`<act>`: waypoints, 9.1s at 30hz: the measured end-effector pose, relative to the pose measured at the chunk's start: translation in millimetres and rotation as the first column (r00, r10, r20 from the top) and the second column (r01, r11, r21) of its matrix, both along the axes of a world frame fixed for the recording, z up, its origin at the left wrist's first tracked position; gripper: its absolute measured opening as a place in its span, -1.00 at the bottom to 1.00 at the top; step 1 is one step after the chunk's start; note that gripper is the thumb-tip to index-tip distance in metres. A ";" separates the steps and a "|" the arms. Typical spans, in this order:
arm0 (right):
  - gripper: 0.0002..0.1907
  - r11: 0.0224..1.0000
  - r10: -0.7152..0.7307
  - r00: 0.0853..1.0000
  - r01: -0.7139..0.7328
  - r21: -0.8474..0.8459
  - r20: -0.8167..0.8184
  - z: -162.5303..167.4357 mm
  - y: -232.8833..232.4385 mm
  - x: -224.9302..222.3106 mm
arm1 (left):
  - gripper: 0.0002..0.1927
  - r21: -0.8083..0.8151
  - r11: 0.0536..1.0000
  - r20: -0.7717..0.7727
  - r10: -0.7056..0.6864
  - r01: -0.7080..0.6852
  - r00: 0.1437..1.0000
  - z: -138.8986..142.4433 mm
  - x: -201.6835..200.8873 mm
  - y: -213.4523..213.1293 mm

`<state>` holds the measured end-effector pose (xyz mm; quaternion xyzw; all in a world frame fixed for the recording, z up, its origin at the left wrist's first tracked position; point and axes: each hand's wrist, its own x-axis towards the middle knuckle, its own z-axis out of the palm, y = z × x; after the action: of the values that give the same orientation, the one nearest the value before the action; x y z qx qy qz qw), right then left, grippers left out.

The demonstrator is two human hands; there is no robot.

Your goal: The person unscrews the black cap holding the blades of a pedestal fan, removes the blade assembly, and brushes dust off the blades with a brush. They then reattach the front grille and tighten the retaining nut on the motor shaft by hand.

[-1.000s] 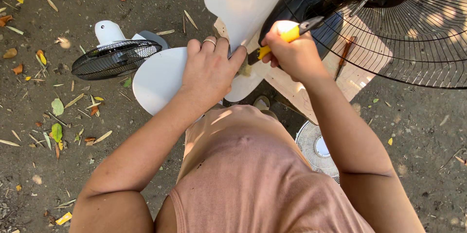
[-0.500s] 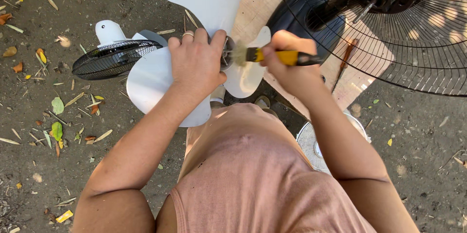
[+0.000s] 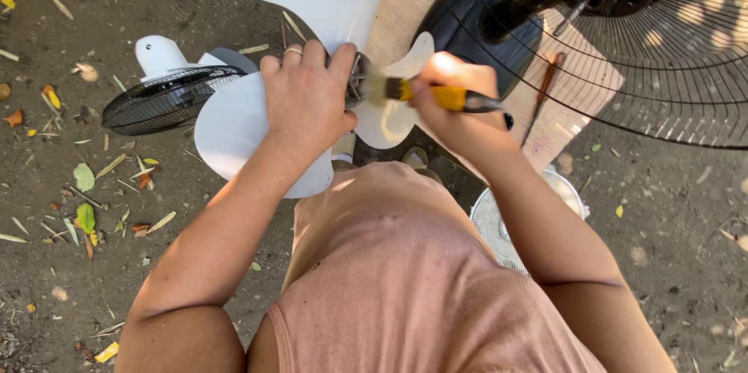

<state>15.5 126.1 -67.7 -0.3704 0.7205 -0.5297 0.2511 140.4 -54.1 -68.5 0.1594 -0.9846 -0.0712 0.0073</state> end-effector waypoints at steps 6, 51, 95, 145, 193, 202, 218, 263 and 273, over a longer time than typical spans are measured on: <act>-0.89 0.986 -0.033 0.963 -0.012 -0.168 -0.266 -14.3 5.9 -3.0 | -0.18 0.011 0.999 -0.034 -0.049 0.050 0.998 -8.2 -3.7 7.6; -0.95 0.889 -0.380 0.911 0.408 0.207 -0.163 11.2 65.0 -15.9 | -0.21 0.300 0.951 -0.206 -0.007 0.070 0.978 -11.6 18.4 -16.8; -0.86 0.897 0.103 0.833 0.159 0.413 -0.544 4.9 122.5 14.3 | -0.18 0.469 0.882 -0.167 0.127 -0.034 0.978 -33.4 13.0 -10.1; -0.73 0.997 0.071 0.967 -0.066 0.030 -0.246 -66.8 44.9 36.4 | -0.31 0.219 0.940 -0.030 0.276 -0.263 0.961 -54.5 21.9 -10.8; -0.84 0.839 -0.397 0.816 0.508 0.193 -0.421 -41.9 165.8 64.1 | -0.26 0.132 0.777 0.009 -0.622 0.616 0.783 -55.2 -22.5 83.6; -0.84 0.895 -0.320 0.892 0.395 0.208 -0.318 -45.0 221.9 72.6 | -0.26 0.116 0.786 0.093 -0.617 0.607 0.781 -51.0 -20.7 131.7; -0.84 0.953 -0.244 0.940 0.278 0.124 -0.238 -28.2 210.8 63.1 | -0.38 0.048 0.714 -0.014 -0.698 0.698 0.716 -34.5 0.2 129.2; -0.90 0.933 -0.300 0.936 0.328 0.145 -0.186 -25.3 127.0 4.0 | -0.62 0.159 0.470 -0.095 -0.868 0.868 0.488 -45.6 -8.1 152.0; -0.82 0.952 -0.197 0.950 0.244 0.184 -0.244 -24.2 151.6 14.8 | -0.53 0.232 0.481 -0.020 -0.867 0.846 0.498 -65.9 -11.7 148.9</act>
<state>30.3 277.8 -91.9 -0.3152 0.8335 -0.4298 0.1458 128.8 94.8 -134.4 -0.3495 -0.9181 -0.1612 -0.0950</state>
